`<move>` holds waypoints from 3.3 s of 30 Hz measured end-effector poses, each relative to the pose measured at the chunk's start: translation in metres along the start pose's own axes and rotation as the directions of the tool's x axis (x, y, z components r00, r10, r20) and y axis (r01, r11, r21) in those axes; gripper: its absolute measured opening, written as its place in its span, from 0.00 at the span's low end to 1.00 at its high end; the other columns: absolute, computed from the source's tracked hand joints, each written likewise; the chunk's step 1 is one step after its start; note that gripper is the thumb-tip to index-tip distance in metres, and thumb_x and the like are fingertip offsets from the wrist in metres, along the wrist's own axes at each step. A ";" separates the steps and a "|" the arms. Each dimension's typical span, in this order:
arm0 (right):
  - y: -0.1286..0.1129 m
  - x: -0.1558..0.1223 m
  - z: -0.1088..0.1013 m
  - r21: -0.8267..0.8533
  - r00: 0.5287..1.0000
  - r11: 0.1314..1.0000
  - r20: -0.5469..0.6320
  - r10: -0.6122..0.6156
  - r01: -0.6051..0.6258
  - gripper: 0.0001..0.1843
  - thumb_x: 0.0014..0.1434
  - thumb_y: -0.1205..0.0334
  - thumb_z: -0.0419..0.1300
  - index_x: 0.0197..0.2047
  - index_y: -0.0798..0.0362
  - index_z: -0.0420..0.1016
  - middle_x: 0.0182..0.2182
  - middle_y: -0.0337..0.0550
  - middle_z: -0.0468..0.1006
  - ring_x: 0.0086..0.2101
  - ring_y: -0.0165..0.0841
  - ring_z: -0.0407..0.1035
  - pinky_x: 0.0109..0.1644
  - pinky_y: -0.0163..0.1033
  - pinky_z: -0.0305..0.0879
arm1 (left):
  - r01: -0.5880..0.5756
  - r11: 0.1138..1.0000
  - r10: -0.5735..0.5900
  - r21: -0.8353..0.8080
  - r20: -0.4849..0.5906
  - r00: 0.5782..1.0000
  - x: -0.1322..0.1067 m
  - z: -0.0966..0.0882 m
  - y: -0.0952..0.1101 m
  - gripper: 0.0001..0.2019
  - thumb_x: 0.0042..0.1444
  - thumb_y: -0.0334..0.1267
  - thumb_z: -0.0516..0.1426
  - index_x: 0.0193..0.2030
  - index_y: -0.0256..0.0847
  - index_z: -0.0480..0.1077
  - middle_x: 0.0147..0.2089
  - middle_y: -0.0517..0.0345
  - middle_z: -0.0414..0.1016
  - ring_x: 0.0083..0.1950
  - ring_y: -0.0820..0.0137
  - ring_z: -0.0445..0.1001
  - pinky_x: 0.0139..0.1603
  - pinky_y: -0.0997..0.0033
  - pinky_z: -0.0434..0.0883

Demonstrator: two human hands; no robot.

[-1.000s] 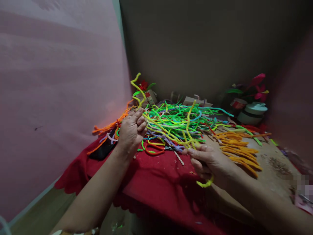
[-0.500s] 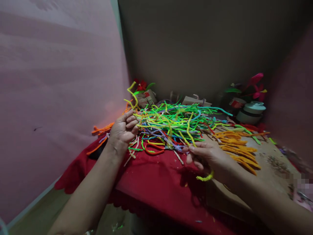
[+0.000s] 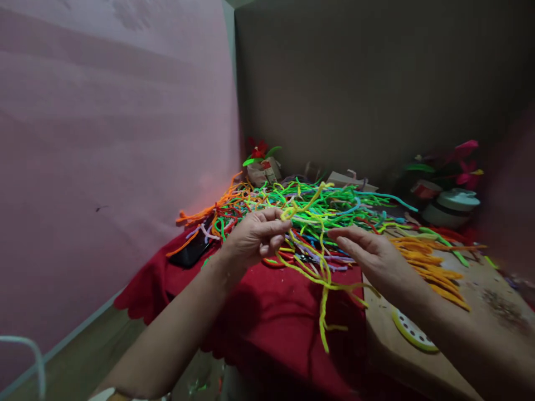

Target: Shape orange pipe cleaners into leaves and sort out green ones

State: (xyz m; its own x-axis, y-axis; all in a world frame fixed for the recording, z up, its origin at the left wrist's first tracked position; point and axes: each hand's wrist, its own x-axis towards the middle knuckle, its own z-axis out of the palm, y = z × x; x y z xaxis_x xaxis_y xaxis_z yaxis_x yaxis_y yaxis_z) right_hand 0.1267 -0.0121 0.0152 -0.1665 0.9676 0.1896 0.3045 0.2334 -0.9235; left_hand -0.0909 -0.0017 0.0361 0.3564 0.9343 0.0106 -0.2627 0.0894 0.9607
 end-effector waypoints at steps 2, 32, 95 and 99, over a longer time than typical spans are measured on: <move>-0.013 -0.004 0.005 0.073 0.993 0.997 0.114 -0.001 -0.007 0.10 0.52 0.58 0.60 0.38 0.49 0.76 0.37 0.43 0.77 0.38 0.37 0.69 0.44 0.42 0.63 | 0.026 1.000 -0.026 -0.010 0.026 0.999 0.001 0.010 -0.006 0.09 0.48 0.36 0.61 0.29 0.37 0.63 0.14 0.69 0.62 0.10 0.86 0.50 0.09 0.88 0.46; -0.013 0.009 0.016 0.247 0.969 0.945 0.064 -0.238 0.215 0.10 0.54 0.55 0.58 0.33 0.52 0.77 0.24 0.36 0.68 0.26 0.26 0.59 0.31 0.32 0.58 | -0.088 0.993 0.080 0.076 0.108 0.991 0.023 0.036 -0.014 0.19 0.53 0.50 0.54 0.32 0.33 0.73 0.30 0.52 0.75 0.30 0.71 0.72 0.31 0.73 0.67; 0.019 0.027 -0.014 -0.362 0.972 0.929 0.234 0.007 0.081 0.10 0.50 0.58 0.57 0.34 0.54 0.73 0.16 0.33 0.61 0.19 0.25 0.54 0.21 0.31 0.48 | -0.425 0.604 0.259 -0.674 -0.338 0.905 0.029 -0.004 0.017 0.12 0.58 0.24 0.46 0.24 0.37 0.55 0.16 0.70 0.50 0.13 0.85 0.49 0.17 0.80 0.50; -0.004 0.017 -0.017 -0.048 0.873 0.977 0.440 0.208 -0.208 0.17 0.52 0.51 0.57 0.36 0.57 0.72 0.13 0.32 0.61 0.14 0.23 0.51 0.17 0.31 0.46 | -0.465 0.568 0.287 -0.679 -0.366 0.885 0.032 -0.007 0.019 0.12 0.58 0.23 0.45 0.24 0.37 0.55 0.16 0.70 0.51 0.13 0.84 0.49 0.16 0.80 0.49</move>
State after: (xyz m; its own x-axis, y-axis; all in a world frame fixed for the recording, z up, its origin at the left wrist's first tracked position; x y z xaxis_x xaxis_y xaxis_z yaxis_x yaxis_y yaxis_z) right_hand 0.1388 0.0051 0.0277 -0.4951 0.8514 -0.1732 0.3776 0.0312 -0.9255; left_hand -0.0907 0.0326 0.0526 -0.0881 0.9790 0.1838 -0.9238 -0.1493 0.3525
